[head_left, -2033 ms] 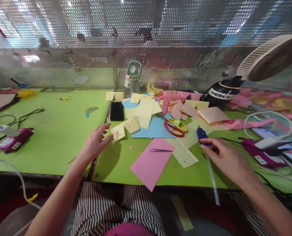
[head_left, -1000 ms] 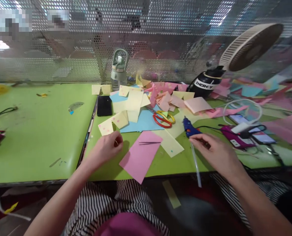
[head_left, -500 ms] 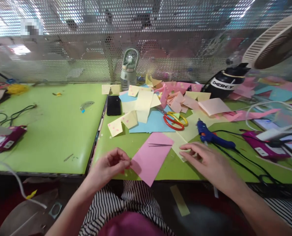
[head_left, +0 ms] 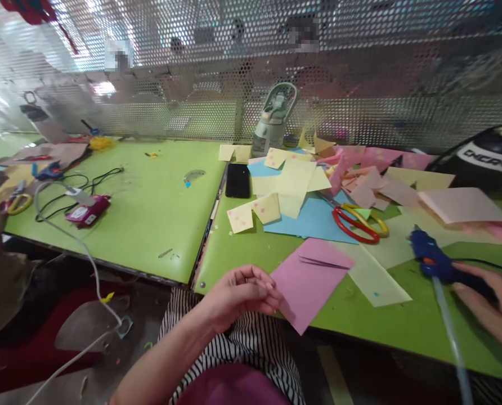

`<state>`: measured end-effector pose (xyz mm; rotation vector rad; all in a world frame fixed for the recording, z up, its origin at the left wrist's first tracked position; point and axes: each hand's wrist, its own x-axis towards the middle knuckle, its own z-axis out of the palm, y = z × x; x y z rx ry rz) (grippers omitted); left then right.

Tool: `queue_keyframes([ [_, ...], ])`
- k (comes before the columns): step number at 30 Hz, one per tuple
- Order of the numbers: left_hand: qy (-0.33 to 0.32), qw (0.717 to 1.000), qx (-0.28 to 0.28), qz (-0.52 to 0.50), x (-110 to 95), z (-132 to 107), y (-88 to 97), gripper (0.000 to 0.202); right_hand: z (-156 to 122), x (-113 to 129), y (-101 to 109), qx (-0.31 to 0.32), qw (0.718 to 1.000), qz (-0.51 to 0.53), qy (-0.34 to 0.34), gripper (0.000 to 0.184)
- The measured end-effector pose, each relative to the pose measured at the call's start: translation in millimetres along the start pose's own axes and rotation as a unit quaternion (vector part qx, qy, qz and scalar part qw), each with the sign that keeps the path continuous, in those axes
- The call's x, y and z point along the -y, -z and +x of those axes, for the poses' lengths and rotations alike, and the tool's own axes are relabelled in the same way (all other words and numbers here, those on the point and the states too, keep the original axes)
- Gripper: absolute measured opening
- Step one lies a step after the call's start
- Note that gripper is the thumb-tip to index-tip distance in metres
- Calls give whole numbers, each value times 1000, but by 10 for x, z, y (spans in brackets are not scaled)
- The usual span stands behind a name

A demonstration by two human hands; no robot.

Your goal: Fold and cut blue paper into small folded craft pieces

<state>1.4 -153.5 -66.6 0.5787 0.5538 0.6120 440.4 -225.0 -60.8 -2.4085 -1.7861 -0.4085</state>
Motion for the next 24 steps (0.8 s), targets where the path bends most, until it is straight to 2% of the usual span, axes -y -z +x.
queue_keyframes([
  [2, -2, 999, -28, -22, -26, 9, -11, 20, 5, 52, 65, 52, 998, 21, -8, 34],
  [4, -12, 998, -51, -35, -41, 18, -28, 19, 12, 97, 115, 66, 998, 25, -7, 36],
  [9, -50, 996, -66, -23, -32, 59, -69, 20, -56, 322, 218, 13, 999, 27, 35, 33],
  [14, -59, 995, -81, -3, -10, 91, -88, 23, -197, 840, 352, -75, 985, 33, 150, 44],
  [16, -57, 995, -80, -2, -14, 87, -97, 24, -201, 955, 365, -91, 977, 27, 189, 46],
  [19, -59, 996, -74, 1, -28, 72, -113, 26, -147, 913, 336, -94, 977, 15, 191, 50],
  [22, -62, 996, -70, 4, -33, 58, -122, 29, -83, 733, 298, -88, 985, 10, 148, 53],
  [24, -57, 996, -67, 10, -22, 46, -119, 30, -70, 624, 298, -62, 992, 23, 105, 51],
])
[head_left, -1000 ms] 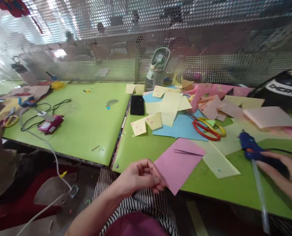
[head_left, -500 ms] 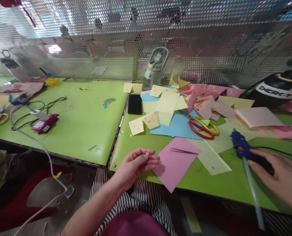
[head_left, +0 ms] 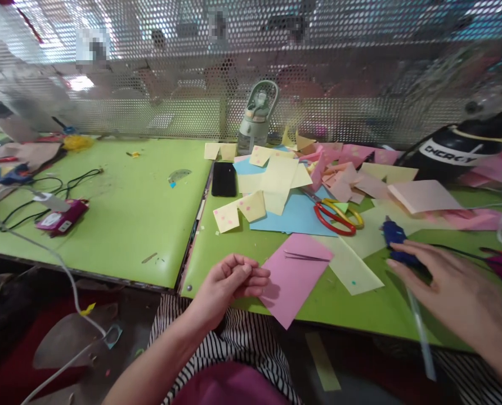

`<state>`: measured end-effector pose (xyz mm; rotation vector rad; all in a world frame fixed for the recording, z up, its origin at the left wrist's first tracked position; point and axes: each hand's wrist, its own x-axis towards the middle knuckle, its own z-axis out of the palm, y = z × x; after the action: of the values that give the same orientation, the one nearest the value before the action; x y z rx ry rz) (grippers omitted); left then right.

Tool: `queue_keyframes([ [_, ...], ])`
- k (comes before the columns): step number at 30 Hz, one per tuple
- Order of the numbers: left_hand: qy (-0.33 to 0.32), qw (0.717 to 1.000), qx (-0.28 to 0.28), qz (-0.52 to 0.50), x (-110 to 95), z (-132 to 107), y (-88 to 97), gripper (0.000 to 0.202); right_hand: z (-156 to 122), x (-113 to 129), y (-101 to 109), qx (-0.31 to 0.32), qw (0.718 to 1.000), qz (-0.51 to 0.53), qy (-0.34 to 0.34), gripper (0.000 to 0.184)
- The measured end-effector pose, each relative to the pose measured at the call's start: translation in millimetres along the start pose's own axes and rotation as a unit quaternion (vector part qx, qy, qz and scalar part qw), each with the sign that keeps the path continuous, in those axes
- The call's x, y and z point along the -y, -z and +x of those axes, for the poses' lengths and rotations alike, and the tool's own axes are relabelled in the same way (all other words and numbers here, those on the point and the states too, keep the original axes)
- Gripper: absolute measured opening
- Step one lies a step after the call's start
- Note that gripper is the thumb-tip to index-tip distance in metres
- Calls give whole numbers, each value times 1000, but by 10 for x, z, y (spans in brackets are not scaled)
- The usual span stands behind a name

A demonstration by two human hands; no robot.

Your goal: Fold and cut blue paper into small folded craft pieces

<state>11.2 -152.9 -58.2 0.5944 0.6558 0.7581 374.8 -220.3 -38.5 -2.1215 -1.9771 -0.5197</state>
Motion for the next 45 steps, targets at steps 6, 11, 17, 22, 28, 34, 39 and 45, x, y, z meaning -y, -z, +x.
queue_keyframes([
  [6, 21, 996, 30, 75, 66, -47, 63, 28, -91, -162, 82, 86, 993, -6, -85, 42],
  [11, 10, 993, 24, 111, 98, -57, 121, 28, -138, -234, 105, 130, 985, -15, -112, 45],
  [17, -8, 989, 34, 144, 94, -72, 126, 22, -63, -89, 177, 116, 988, 7, -101, 45],
  [22, -16, 986, 26, 162, 89, -64, 144, 19, 7, 18, 171, 82, 993, 42, -80, 38],
  [28, -50, 975, 46, 210, 85, -62, 194, 16, -26, 182, 142, 70, 992, 89, -48, 35],
  [34, -21, 981, 44, 189, 93, -70, 142, 23, 5, 598, 119, 90, 988, 127, 4, 31],
  [39, 0, 982, 53, 180, 55, -42, 117, 27, 439, 591, -52, 99, 990, 95, -27, 33],
  [45, -26, 982, 27, 185, 29, -31, 104, 25, 929, 450, -250, 170, 982, 51, -65, 35],
])
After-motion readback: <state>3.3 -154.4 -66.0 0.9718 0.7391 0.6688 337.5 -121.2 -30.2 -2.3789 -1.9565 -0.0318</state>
